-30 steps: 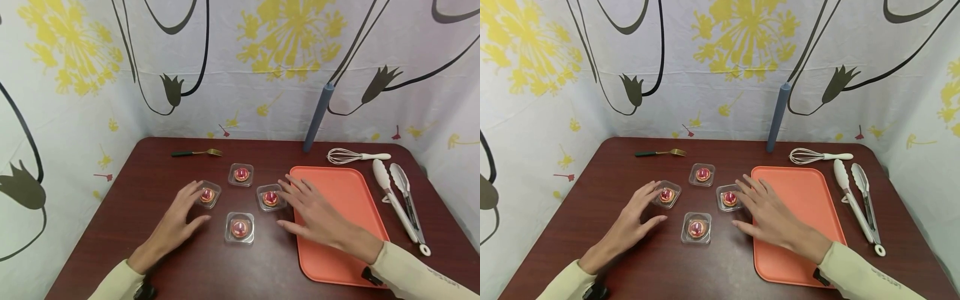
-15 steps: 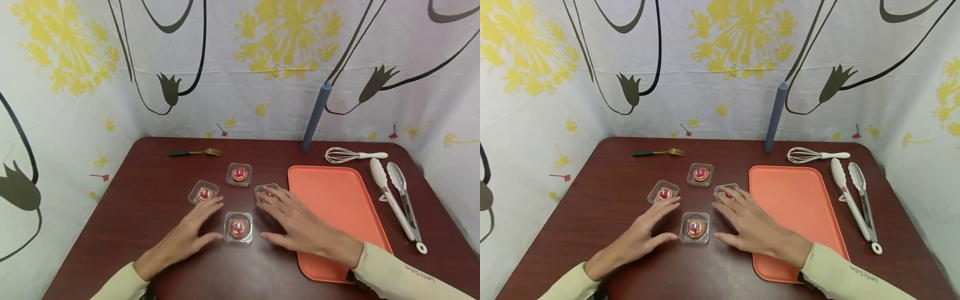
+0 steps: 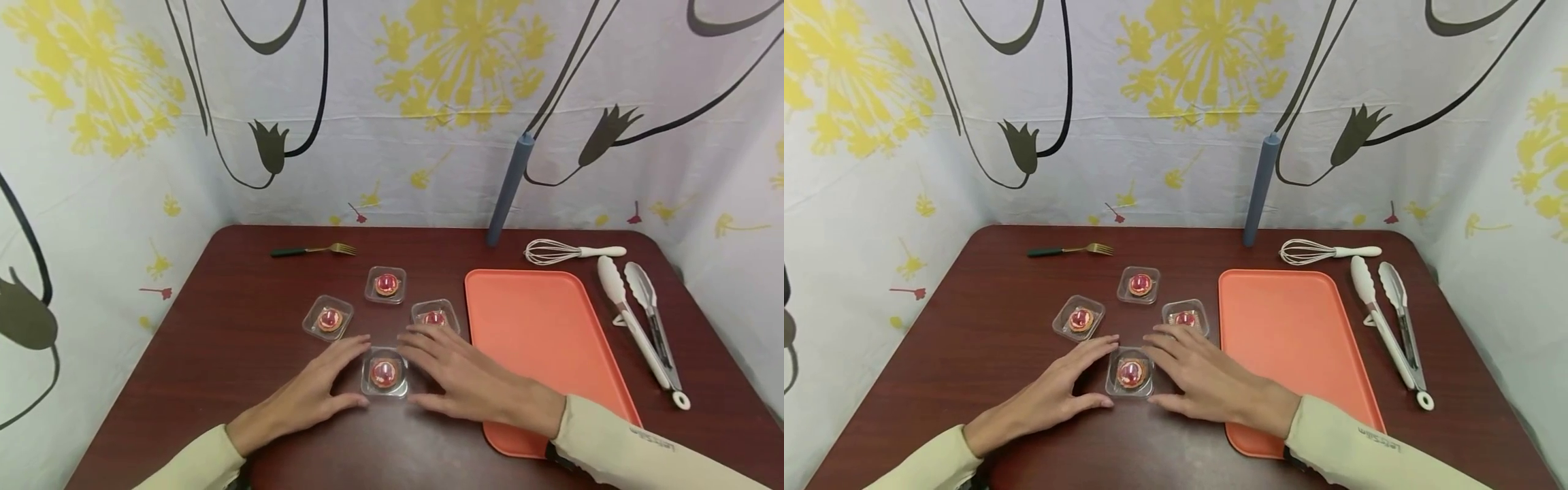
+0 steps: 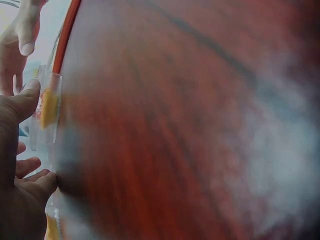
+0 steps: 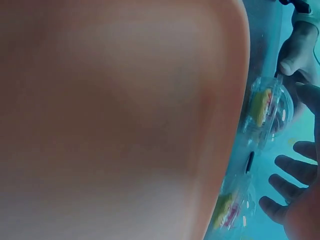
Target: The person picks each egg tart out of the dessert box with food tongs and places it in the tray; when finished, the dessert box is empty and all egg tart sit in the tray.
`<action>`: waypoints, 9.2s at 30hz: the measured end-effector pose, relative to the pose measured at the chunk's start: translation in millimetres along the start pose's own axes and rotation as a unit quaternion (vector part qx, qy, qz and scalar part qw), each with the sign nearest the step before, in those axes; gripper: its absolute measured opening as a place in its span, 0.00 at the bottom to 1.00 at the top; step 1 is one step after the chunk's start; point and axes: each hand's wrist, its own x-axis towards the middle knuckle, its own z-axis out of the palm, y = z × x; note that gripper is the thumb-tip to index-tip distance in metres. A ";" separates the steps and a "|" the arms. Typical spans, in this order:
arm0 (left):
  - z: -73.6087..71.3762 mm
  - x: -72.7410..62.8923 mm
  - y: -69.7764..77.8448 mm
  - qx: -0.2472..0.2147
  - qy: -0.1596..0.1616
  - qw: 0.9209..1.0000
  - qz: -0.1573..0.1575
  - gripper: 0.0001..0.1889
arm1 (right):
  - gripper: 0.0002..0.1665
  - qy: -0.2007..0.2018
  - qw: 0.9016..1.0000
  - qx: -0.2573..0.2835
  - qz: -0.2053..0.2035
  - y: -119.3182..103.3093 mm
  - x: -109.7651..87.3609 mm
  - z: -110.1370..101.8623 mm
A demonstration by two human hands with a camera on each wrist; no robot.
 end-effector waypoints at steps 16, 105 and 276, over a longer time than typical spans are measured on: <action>6.1 10.4 -12.2 0.000 -0.006 1.000 -0.013 0.49 | 0.44 -0.003 1.000 0.006 -0.014 2.0 10.2 11.7; 14.4 33.5 -17.2 0.004 0.049 0.998 -0.033 0.44 | 0.38 -0.042 0.996 0.053 0.050 28.2 37.9 -4.5; 6.5 106.4 29.9 -0.066 0.066 0.993 -0.074 0.24 | 0.19 0.104 0.971 0.140 0.162 70.1 -37.8 -24.8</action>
